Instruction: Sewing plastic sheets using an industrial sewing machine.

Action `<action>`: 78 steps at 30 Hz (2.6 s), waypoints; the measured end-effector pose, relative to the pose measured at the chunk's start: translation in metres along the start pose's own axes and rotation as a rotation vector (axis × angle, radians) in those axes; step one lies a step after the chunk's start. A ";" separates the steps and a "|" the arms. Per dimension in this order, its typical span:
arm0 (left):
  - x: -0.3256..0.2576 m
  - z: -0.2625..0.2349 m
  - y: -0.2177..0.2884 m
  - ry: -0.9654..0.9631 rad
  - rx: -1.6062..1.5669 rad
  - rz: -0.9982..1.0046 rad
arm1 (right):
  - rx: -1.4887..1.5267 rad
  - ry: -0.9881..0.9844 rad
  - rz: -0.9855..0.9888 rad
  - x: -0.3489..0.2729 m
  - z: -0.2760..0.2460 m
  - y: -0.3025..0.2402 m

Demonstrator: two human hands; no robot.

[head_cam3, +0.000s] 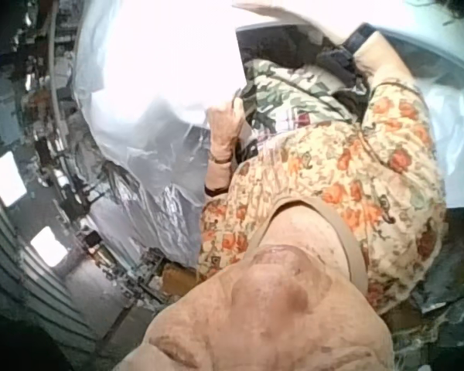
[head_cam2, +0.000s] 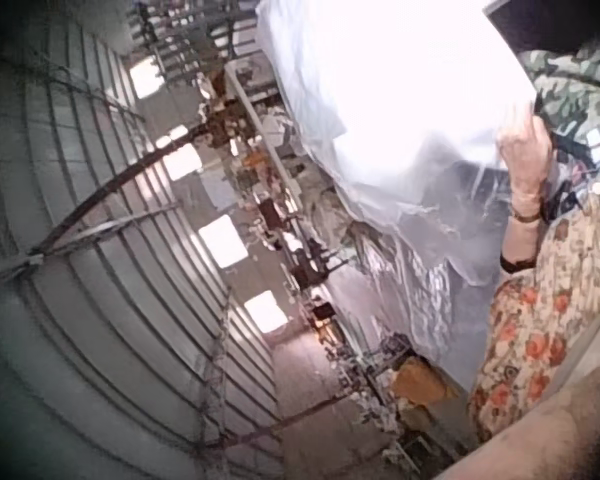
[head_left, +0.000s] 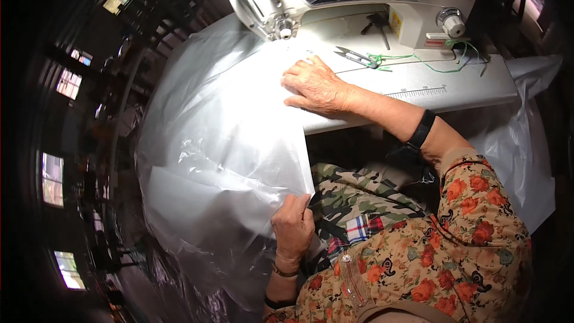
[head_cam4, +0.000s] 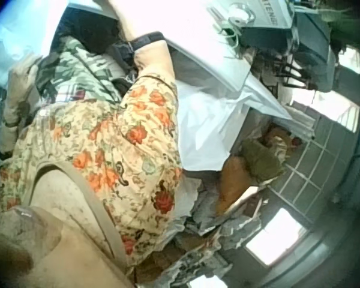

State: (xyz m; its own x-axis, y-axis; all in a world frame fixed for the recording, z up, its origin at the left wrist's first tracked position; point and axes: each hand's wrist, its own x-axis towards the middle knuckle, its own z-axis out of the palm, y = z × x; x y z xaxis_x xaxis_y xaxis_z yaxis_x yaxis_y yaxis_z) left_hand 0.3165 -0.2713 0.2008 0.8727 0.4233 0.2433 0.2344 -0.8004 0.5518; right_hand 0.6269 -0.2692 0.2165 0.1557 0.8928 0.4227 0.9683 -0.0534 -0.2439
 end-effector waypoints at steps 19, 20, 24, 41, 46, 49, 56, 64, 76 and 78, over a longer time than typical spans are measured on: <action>0.154 -0.018 -0.011 0.128 0.072 0.168 | 0.044 -0.008 0.034 0.002 -0.015 -0.011; 0.164 -0.017 -0.010 0.143 0.080 0.189 | 0.074 -0.003 0.049 0.002 -0.016 -0.011; 0.198 -0.009 -0.016 0.118 0.180 0.173 | 0.110 0.050 0.082 0.005 -0.009 -0.011; 0.023 -0.058 0.040 -0.286 -0.650 -0.002 | 0.476 0.280 0.089 -0.017 -0.008 0.001; -0.039 -0.013 -0.050 -0.327 -0.426 -0.267 | 0.415 0.486 0.136 -0.106 -0.010 -0.066; -0.057 0.017 -0.100 -0.129 -0.017 -0.246 | 0.726 0.453 0.491 -0.149 0.011 -0.096; -0.055 0.024 -0.254 0.129 -0.139 -0.432 | 1.673 -0.008 0.791 -0.138 0.041 -0.105; -0.029 -0.068 -0.233 0.426 -1.172 -0.188 | 1.578 0.021 0.731 -0.160 0.045 -0.077; 0.029 -0.065 -0.075 0.943 -1.006 -0.576 | 1.410 0.182 0.671 -0.166 0.048 -0.064; 0.043 -0.072 -0.088 1.031 -1.046 -0.622 | 1.539 0.160 0.646 -0.163 0.043 -0.066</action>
State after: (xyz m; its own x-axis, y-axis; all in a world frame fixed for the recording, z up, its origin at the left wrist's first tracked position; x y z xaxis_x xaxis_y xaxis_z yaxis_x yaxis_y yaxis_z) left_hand 0.3026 -0.1518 0.2205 0.0057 0.9989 -0.0472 -0.3352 0.0463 0.9410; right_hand 0.5297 -0.3922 0.1265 0.5358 0.8439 -0.0265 -0.3234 0.1761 -0.9297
